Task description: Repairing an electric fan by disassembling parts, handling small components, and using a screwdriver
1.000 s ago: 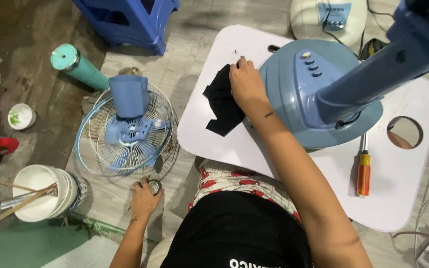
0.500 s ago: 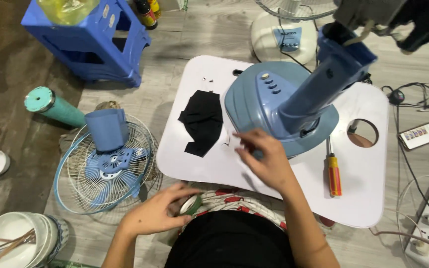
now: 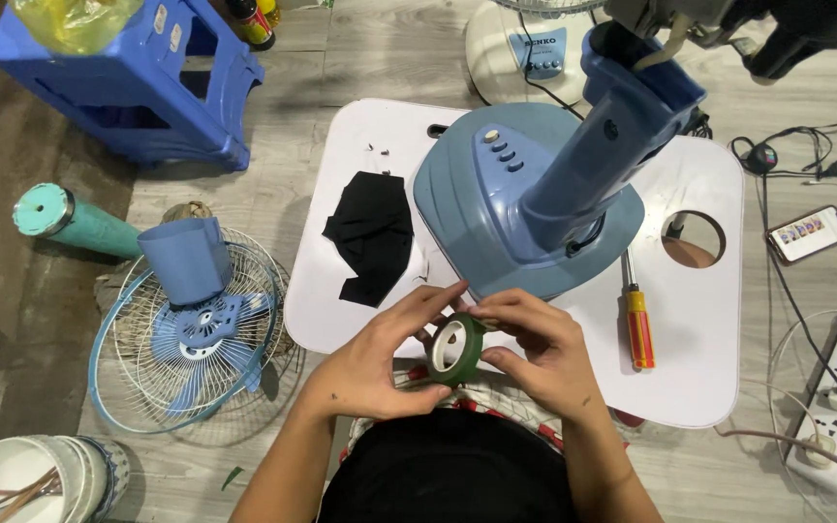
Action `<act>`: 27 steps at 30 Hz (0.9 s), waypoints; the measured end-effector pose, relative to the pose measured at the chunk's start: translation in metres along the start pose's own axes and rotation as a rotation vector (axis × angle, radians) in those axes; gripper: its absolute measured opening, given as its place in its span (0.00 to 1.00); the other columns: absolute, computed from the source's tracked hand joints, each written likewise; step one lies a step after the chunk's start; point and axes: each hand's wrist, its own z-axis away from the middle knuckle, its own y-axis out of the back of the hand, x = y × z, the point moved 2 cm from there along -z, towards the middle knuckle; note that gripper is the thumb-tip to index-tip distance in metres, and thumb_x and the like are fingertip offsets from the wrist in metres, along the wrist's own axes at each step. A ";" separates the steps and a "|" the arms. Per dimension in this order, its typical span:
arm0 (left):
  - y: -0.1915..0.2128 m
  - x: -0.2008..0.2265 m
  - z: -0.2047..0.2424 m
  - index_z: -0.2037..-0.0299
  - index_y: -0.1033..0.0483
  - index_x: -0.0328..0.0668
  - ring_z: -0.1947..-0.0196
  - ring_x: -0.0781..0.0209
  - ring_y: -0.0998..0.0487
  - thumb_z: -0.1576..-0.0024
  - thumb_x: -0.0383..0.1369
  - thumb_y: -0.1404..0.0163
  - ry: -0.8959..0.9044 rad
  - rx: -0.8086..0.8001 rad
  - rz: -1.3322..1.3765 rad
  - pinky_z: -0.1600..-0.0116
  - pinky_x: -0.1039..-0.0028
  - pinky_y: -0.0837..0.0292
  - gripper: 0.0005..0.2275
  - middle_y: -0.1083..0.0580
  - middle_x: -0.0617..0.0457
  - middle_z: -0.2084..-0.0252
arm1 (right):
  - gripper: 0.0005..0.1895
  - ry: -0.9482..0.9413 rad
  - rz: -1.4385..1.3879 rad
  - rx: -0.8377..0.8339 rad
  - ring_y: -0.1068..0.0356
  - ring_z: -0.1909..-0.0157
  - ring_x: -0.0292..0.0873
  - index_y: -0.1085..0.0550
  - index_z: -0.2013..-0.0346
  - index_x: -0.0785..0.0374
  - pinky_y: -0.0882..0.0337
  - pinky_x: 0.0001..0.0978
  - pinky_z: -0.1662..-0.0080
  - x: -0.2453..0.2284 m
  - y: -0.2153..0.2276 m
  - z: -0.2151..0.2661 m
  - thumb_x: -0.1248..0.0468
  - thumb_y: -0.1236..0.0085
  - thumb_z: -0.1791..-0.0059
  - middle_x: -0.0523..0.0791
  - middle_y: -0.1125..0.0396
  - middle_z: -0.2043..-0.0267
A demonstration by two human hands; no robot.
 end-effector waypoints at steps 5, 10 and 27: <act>-0.002 0.004 -0.004 0.31 0.40 0.30 0.52 0.43 0.23 0.57 0.31 0.37 0.008 -0.017 -0.019 0.52 0.57 0.24 0.40 0.29 0.37 0.42 | 0.16 -0.015 -0.023 0.039 0.25 0.61 0.45 0.20 0.56 0.75 0.21 0.38 0.54 0.011 0.009 0.004 0.71 0.30 0.57 0.56 0.26 0.61; -0.002 0.007 -0.005 0.31 0.38 0.29 0.51 0.43 0.24 0.58 0.26 0.39 0.010 -0.043 0.017 0.51 0.56 0.24 0.39 0.29 0.34 0.42 | 0.12 -0.037 -0.011 0.067 0.25 0.64 0.44 0.19 0.60 0.75 0.21 0.38 0.57 0.014 0.012 0.005 0.74 0.30 0.58 0.56 0.25 0.64; -0.046 -0.047 -0.006 0.38 0.31 0.33 0.54 0.47 0.22 0.57 0.26 0.32 0.450 0.151 0.176 0.51 0.63 0.21 0.34 0.26 0.37 0.53 | 0.01 -0.166 0.181 0.182 0.25 0.73 0.42 0.18 0.69 0.71 0.22 0.31 0.71 0.035 0.006 0.010 0.75 0.36 0.53 0.52 0.25 0.72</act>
